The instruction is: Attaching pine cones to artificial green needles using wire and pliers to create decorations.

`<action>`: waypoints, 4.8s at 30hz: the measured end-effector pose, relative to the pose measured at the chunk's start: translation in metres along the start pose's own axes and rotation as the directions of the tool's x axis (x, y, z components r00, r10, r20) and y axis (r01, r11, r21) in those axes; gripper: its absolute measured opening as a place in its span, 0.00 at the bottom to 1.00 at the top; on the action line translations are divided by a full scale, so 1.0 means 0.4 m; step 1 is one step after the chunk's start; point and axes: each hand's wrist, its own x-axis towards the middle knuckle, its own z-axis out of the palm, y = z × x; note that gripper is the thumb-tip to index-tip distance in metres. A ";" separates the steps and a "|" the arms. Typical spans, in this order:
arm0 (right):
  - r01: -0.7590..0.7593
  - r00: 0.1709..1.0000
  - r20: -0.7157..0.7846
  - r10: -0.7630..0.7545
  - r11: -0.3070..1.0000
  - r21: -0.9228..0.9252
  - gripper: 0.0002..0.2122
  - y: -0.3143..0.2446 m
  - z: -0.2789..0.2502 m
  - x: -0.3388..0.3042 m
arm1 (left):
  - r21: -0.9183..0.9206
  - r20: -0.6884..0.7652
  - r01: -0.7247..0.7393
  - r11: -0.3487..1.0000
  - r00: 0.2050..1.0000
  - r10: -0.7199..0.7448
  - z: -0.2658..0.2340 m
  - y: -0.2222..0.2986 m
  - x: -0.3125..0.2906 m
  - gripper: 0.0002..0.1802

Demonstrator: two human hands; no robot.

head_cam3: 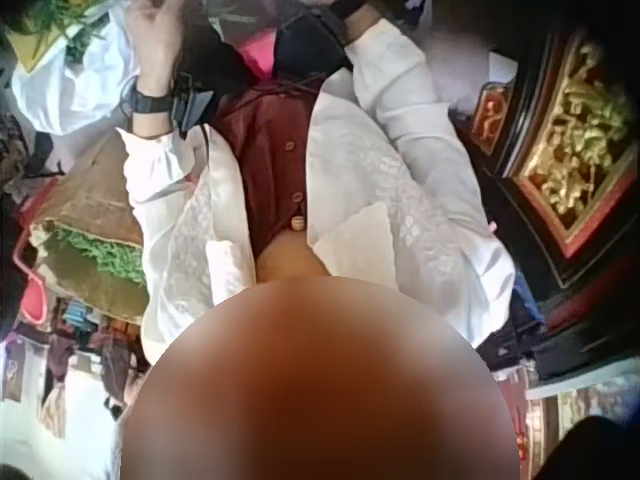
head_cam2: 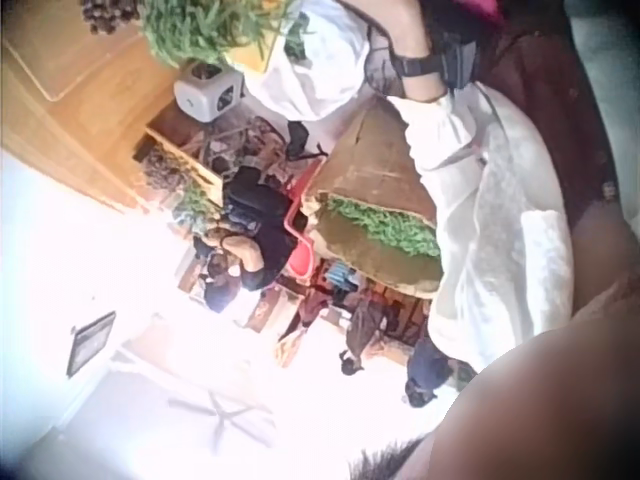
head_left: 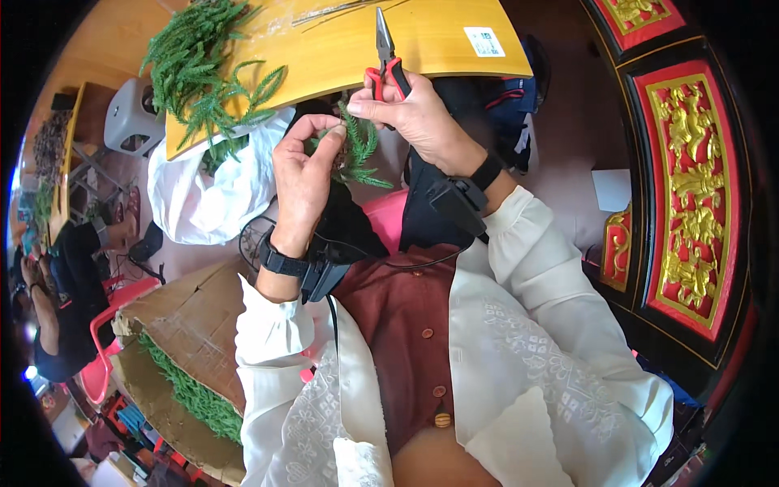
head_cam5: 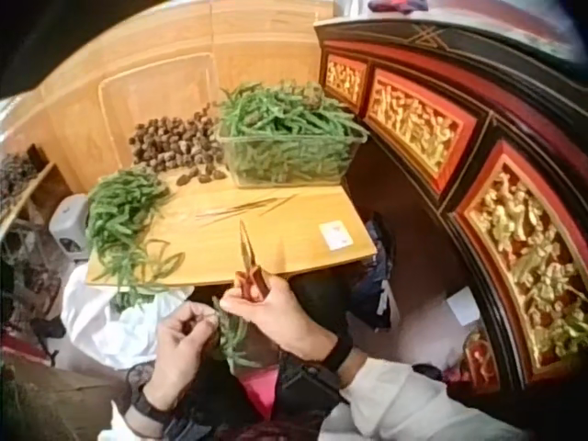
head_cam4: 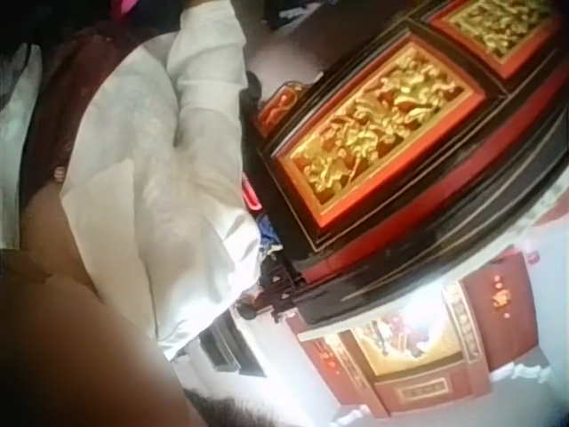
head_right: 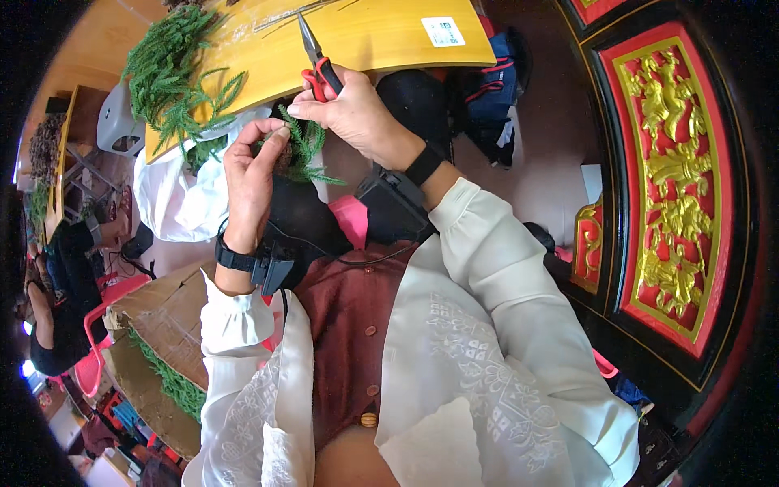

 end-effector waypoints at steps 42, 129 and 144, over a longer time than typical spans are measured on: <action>0.449 0.861 0.508 -0.039 0.528 -0.721 0.13 -0.023 -0.104 0.006 | -0.461 0.411 0.282 0.841 0.908 -0.079 -0.043 0.029 0.010 0.03; 0.353 0.936 0.329 -0.127 0.379 -0.855 0.10 0.008 -0.078 -0.004 | -0.126 -0.025 0.076 0.989 0.997 -0.080 -0.045 0.028 0.018 0.05; 0.560 0.828 0.501 -0.254 0.306 -0.770 0.13 0.002 -0.106 0.013 | -0.450 0.174 0.328 0.831 0.945 -0.279 -0.059 0.027 0.007 0.09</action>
